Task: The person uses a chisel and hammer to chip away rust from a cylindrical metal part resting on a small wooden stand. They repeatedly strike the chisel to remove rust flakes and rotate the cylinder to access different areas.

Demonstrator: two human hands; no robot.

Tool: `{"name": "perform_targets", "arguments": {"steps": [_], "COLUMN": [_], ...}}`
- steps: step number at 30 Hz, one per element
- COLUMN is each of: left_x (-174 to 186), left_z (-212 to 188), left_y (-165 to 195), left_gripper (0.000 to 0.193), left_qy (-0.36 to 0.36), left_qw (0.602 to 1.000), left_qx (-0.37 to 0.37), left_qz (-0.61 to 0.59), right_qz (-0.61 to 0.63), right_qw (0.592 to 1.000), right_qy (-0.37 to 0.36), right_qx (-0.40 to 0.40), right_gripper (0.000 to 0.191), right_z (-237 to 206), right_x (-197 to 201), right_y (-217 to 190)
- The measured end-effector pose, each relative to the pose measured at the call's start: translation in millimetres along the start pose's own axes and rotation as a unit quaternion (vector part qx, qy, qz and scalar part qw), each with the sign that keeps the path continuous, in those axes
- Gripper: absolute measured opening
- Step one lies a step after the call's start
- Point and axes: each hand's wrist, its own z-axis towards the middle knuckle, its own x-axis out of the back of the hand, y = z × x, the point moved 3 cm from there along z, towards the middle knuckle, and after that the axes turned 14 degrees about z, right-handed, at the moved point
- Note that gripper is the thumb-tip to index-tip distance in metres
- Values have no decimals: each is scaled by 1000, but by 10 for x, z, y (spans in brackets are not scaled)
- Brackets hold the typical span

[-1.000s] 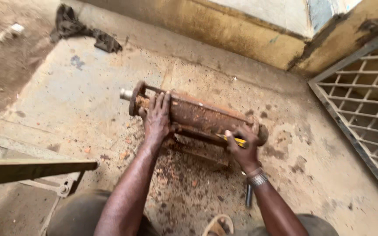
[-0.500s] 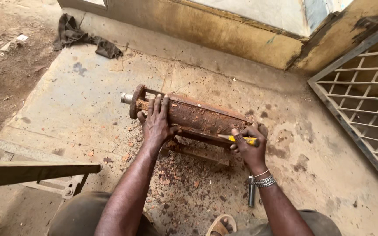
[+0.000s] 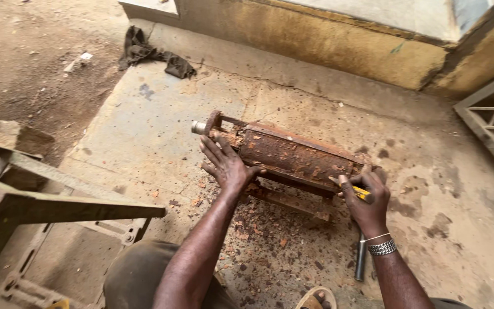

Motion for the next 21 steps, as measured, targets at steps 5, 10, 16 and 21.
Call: {"name": "perform_targets", "arguments": {"steps": [5,10,16,21], "left_x": [-62,-227,-439,-423], "left_z": [-109,-190,-312,-303], "left_y": [48,98,218,219], "left_gripper": [173,160,139,142], "left_qy": [-43,-66,-62,-88], "left_qw": [999,997,991,990], "left_qx": [7,-6,-54,-35], "left_qz": [-14,-30,-105,-104], "right_qz": [-24,125,169,176], "right_qw": [998,965,956,956], "right_qy": [-35,-66,-59,-55], "right_qx": [-42,-223,-231,-228], "right_gripper": [21,20,22,22], "right_z": [42,55,61,54], "right_x": [-16,45,50,28], "right_y": [92,171,165,263]}}
